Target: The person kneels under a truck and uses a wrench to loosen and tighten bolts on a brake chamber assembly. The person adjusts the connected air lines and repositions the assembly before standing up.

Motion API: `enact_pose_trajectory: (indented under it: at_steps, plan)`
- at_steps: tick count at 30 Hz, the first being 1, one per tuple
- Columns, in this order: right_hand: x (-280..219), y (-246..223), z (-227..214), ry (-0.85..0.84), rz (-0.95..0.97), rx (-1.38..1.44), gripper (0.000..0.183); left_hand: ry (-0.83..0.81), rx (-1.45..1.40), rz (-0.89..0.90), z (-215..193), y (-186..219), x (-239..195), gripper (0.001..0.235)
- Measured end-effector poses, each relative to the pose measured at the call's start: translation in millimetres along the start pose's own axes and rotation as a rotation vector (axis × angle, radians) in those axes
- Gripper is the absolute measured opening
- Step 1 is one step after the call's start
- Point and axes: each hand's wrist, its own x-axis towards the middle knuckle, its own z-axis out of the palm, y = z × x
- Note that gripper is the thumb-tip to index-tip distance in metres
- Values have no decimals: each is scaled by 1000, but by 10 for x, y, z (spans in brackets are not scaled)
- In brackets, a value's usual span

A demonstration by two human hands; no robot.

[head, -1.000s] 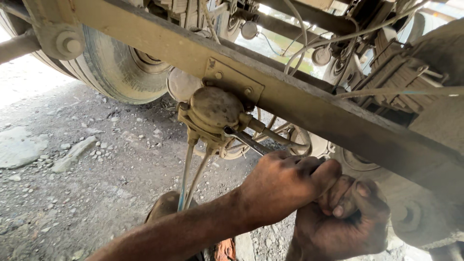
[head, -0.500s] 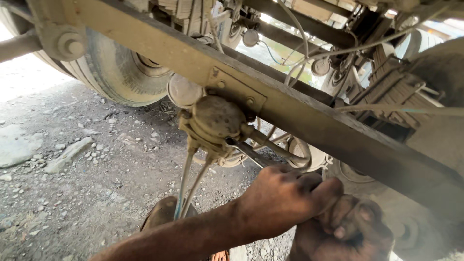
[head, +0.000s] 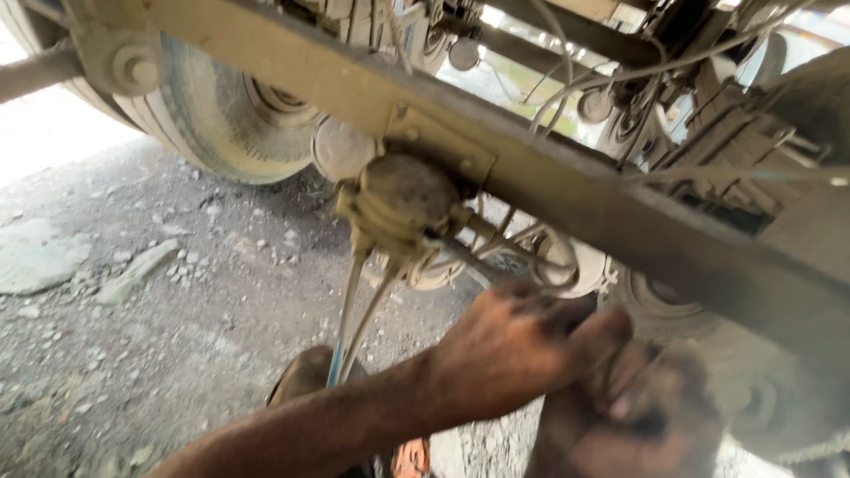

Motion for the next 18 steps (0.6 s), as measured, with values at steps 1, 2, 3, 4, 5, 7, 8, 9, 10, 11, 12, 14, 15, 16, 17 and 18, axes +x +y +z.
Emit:
enact_pose_trajectory:
  at_steps: [1,2,3,4,5,7,8,9,10,11,12,14,15,16,17,18]
  plan:
    - [45,51,-42,25,-70,-24,39,-14,23,-32,-15,59,-53,23]
    - [33,30,-104,-4,-84,-9,37,-41,34,-50,-48,114,-141,25]
    - [160,79,-159,-52,-106,9,35,-37,77,-33,-85,43,-153,28]
    - [263,48,-223,-156,-68,67,31,-32,120,-16,-107,-28,-156,30]
    - [373,114,-265,-202,-66,132,31,41,250,15,-154,-141,-153,36]
    - [456,172,-362,-229,-62,232,36,184,483,47,-198,-293,-195,47]
    - [473,189,-390,-248,-102,251,35,190,533,27,-221,-335,-251,48]
    - [516,218,-385,-270,-139,271,35,197,587,8,-280,-400,-304,49]
    - [508,249,-377,-284,-191,285,34,205,641,-11,-342,-475,-360,50]
    - [475,278,-364,-297,-234,286,33,216,543,-109,-397,-535,-423,44]
    - [426,320,-332,-307,-282,252,33,226,443,-205,-462,-595,-489,39]
    - [338,429,-195,-357,-357,198,31,219,334,-316,-663,-757,-582,31]
    - [327,493,-96,-396,-365,179,30,201,324,-336,-794,-848,-623,30]
    - [336,557,20,-440,-372,167,29,183,314,-355,-898,-923,-642,29]
    - [366,633,155,-485,-365,169,29,138,337,-401,-987,-999,-632,26]
    - [393,694,285,-511,-355,175,28,93,361,-447,-1063,-1059,-620,22]
